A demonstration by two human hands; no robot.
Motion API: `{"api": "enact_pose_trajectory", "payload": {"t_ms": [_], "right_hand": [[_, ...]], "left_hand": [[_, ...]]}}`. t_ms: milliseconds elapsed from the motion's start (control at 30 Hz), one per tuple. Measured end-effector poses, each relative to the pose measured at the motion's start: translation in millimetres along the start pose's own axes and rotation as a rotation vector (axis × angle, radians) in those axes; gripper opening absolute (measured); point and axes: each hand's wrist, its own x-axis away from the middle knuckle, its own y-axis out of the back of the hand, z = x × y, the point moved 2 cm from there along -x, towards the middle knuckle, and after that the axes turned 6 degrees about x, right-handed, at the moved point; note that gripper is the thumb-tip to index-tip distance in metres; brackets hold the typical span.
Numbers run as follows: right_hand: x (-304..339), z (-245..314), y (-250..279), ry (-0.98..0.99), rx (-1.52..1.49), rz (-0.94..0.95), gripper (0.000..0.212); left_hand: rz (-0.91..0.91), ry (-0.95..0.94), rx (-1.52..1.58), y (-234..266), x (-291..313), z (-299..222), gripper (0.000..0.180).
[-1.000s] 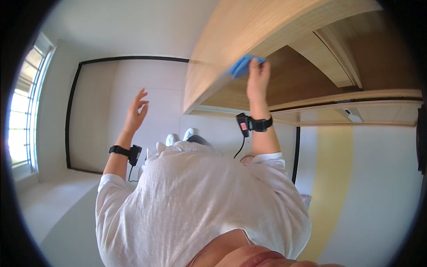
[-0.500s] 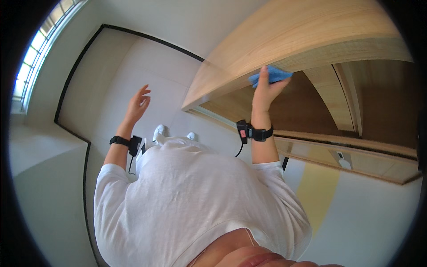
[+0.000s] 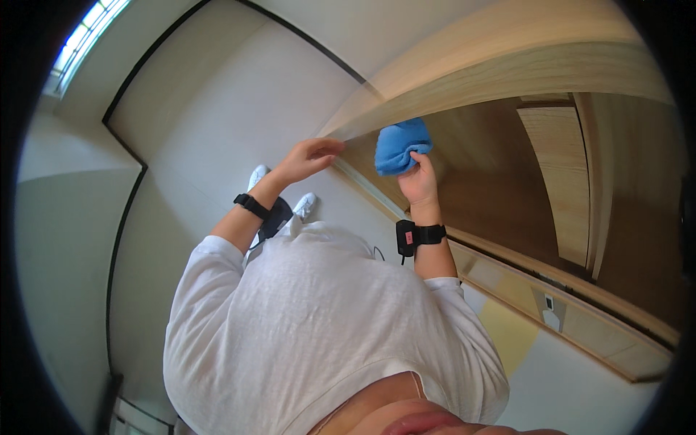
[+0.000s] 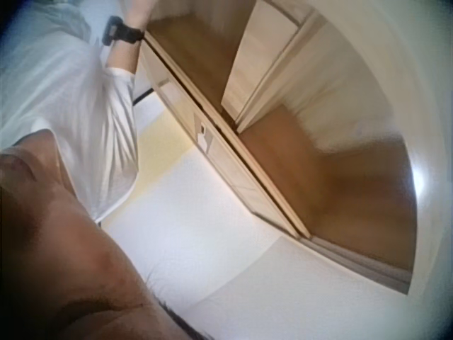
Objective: The person cleans various wooden surfaces including a door, a desk, a shelf, and sliding tracks with a cloth.
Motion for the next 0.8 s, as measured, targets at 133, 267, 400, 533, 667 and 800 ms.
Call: {"api": "enact_pose_trajectory", "payload": {"t_ms": [133, 267, 400, 533, 667, 800], "right_hand": [[20.1, -7.5, -2.1, -0.258, -0.086, 0.186, 0.050], [25.9, -19.1, -11.6, -0.402, -0.059, 0.322, 0.055], [8.9, -26.0, -13.9, -0.360, 0.333, 0.227, 0.054], [11.8, 6.5, -22.7, 0.018, 0.962, 0.195, 0.044], [45.4, 79.3, -75.7, 0.854, 1.100, 0.060, 0.021], [62.7, 128.3, -121.0, 1.657, 1.280, -0.013, 0.034]], "left_hand": [[0.004, 0.075, 0.199, -32.1, -7.2, 0.4, 0.058], [-0.148, 0.127, 0.347, -53.9, -10.9, 0.2, 0.079], [-0.293, 0.274, 0.374, -47.6, -6.5, 11.8, 0.067], [-0.479, 0.284, 0.475, -26.5, 3.2, 17.3, 0.061], [-0.778, 0.046, 0.201, -11.1, -6.6, 6.5, 0.045], [-0.747, -0.317, -0.167, -37.7, -50.7, -36.2, 0.046]]}}
